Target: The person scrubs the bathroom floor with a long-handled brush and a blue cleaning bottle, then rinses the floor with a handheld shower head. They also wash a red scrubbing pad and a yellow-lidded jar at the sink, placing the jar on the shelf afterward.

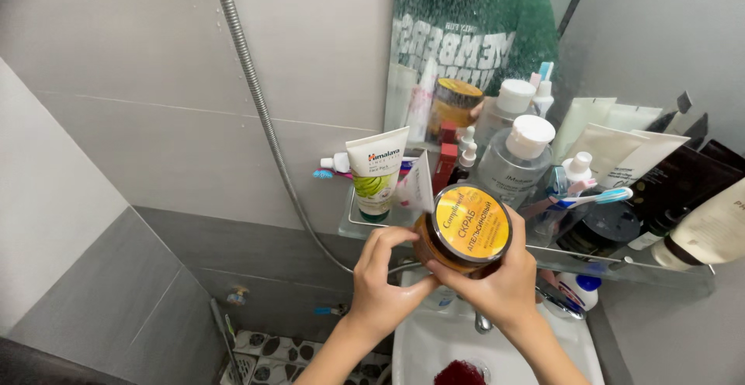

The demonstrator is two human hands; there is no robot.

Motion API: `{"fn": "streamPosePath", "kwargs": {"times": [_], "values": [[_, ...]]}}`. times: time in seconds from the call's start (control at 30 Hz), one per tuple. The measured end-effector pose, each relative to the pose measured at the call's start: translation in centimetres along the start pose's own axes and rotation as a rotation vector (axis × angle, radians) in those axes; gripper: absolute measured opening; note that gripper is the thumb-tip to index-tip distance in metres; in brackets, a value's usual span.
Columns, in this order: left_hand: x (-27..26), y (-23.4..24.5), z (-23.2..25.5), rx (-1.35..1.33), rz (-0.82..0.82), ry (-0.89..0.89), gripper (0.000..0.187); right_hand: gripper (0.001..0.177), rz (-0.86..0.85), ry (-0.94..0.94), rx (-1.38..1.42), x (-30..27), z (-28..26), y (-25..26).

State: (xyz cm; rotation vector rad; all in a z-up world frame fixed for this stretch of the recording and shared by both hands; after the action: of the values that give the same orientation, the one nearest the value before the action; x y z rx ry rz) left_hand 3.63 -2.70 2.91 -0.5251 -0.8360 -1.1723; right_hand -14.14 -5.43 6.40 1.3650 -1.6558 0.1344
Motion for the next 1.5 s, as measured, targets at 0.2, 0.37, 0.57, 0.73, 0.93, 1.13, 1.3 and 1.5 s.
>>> {"fn": "streamPosePath", "kwargs": {"times": [0.2,0.37,0.57,0.73,0.93,1.13,1.3,1.5], "values": [[1.0,0.0,-2.0,-0.064,-0.144,0.168,0.07,0.105,-0.011,-0.052,-0.034,-0.6,1.1,-0.1],[3.0,-0.2,-0.9,-0.165,-0.279,0.167,0.068,0.104,0.012,-0.018,0.006,-0.2,0.8,0.4],[6.8,0.6,1.0,-0.081,-0.346,0.221,0.06,0.095,-0.025,-0.033,0.083,1.4,1.1,0.7],[9.9,-0.1,4.7,0.182,-0.378,-0.128,0.05,0.092,-0.024,-0.069,0.122,2.1,1.3,0.5],[11.1,-0.2,4.7,0.31,-0.188,-0.191,0.016,0.09,-0.046,-0.083,0.121,2.0,1.3,0.4],[12.1,-0.3,3.0,0.404,-0.054,-0.203,0.019,0.092,-0.037,-0.092,0.134,1.6,1.6,0.8],[12.0,-1.6,2.8,0.432,0.026,-0.279,0.013,0.095,-0.024,-0.079,0.118,1.0,1.8,1.0],[12.7,-3.0,2.0,0.522,0.06,-0.258,0.038,0.098,0.044,-0.055,0.11,-1.3,2.8,1.8]]}}
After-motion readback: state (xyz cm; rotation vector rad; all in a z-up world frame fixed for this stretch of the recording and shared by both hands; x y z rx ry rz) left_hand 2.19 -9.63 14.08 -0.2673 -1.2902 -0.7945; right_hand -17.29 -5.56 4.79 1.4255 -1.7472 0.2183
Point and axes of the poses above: each hand's wrist, its own x-axis towards the middle knuckle, its own y-axis out of the back of the hand, z = x × y, the point moved 8 cm from there along x, towards the middle knuckle, and after that the axes turned 7 degrees about -x, right-handed, at the moved point
